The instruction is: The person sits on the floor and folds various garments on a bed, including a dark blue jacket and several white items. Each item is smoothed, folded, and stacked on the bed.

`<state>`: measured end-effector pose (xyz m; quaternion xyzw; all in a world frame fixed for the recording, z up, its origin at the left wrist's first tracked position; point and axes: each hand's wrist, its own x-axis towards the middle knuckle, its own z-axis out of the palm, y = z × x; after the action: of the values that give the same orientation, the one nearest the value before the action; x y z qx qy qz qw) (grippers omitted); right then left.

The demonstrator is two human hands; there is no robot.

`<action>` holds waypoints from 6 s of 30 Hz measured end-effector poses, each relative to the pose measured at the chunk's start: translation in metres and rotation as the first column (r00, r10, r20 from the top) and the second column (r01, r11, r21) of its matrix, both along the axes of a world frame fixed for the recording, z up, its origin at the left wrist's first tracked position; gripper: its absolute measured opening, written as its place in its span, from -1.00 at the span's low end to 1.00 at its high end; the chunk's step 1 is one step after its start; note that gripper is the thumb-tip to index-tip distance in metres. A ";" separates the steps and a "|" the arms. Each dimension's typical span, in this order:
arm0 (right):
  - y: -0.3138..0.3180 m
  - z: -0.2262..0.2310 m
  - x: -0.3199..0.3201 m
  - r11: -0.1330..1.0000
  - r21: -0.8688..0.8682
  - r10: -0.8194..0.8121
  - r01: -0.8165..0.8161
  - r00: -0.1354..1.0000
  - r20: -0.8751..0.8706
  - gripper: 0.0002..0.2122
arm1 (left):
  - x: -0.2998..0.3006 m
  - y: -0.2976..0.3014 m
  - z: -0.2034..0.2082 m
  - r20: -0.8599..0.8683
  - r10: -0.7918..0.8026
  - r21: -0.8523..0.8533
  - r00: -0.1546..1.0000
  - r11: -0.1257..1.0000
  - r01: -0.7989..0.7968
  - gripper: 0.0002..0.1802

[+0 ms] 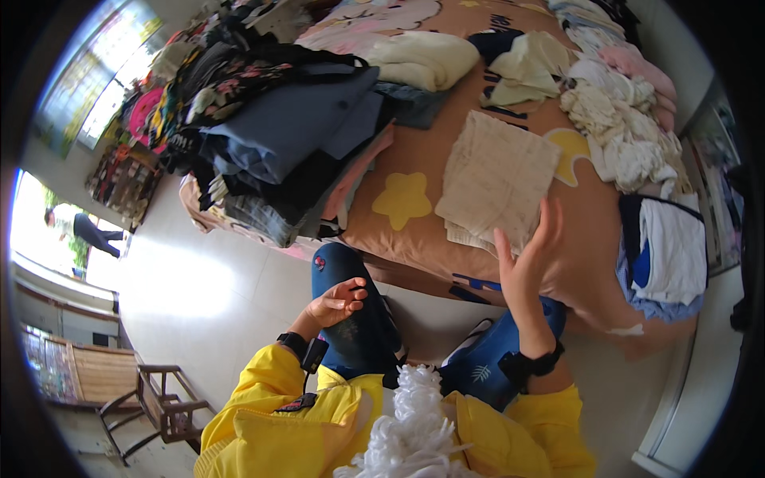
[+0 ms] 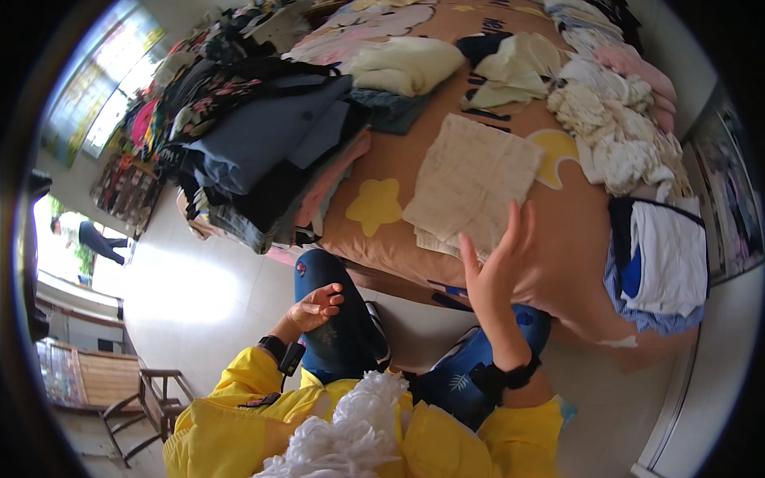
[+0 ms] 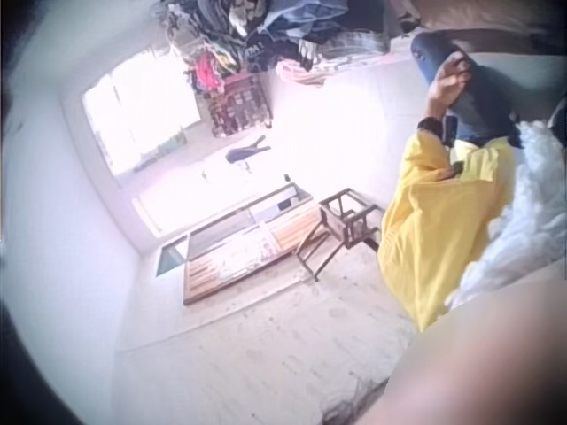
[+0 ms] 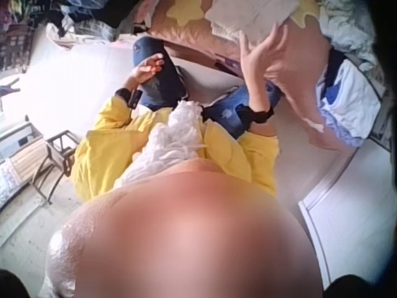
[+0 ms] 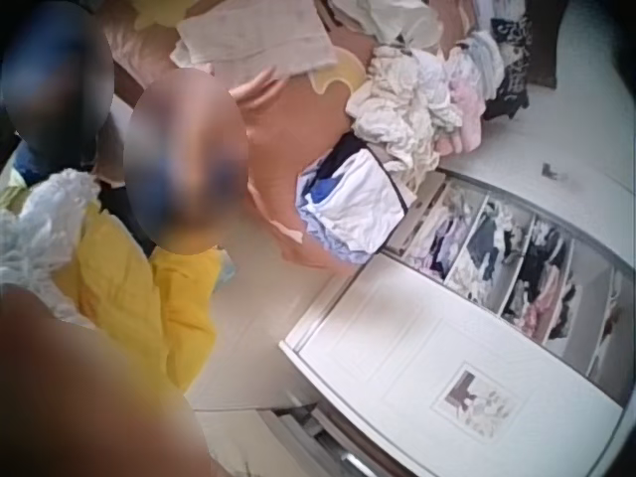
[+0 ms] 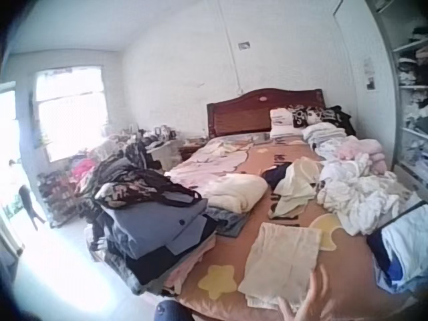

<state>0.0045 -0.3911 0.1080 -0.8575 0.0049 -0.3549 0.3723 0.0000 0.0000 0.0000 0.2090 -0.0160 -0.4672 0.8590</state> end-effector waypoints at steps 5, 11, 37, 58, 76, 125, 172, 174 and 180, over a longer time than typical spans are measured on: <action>0.028 0.012 -0.003 0.692 -0.710 -0.007 -0.129 0.983 -0.186 -0.24 | 0.002 -0.004 0.001 -0.029 -0.005 -0.033 1.000 0.999 0.004 -0.29; 0.021 -0.005 0.035 0.538 -0.843 -0.174 0.032 0.982 -0.074 -0.48 | 0.000 -0.005 -0.001 0.043 -0.001 -0.038 0.999 0.999 0.003 -0.32; 0.026 -0.018 0.027 0.439 -0.896 -0.124 -0.061 0.984 -0.128 -0.51 | 0.000 0.000 -0.008 -0.041 -0.067 -0.068 0.997 0.996 0.064 -0.63; -0.167 0.122 0.172 0.136 0.971 0.497 -0.197 0.862 0.105 -0.63 | 0.003 -0.001 -0.013 -0.010 -0.067 -0.105 0.998 0.992 0.066 -0.55; 0.299 0.219 0.145 0.465 -0.550 0.708 -0.694 0.664 -0.241 -0.45 | -0.002 0.003 -0.008 0.028 -0.028 -0.130 0.999 0.991 0.032 -0.50; 0.190 0.132 0.168 0.754 -0.437 0.577 -0.490 0.812 0.086 -0.44 | -0.003 -0.010 -0.001 0.030 -0.009 0.016 1.000 1.000 0.008 -0.39; -0.191 0.061 0.186 0.636 -0.532 -0.621 0.559 0.780 0.077 -0.61 | 0.160 -0.126 0.094 0.650 -0.753 0.178 -0.100 0.279 -0.943 -0.31; -0.228 0.088 0.194 0.622 -0.451 -0.774 0.641 0.590 -0.229 -0.31 | 0.160 -0.126 0.095 0.657 -0.748 0.174 -0.093 0.271 -0.947 -0.31; -0.266 0.076 0.214 0.683 -0.453 -0.726 0.573 0.469 -0.503 -0.10 | 0.159 -0.127 0.099 0.684 -0.726 0.185 -0.075 0.272 -0.945 -0.31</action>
<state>0.2185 -0.6571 0.1842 -0.8908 0.4214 -0.1480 0.0838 0.1591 -0.1275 0.0994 0.9111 -0.3160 0.1109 0.2403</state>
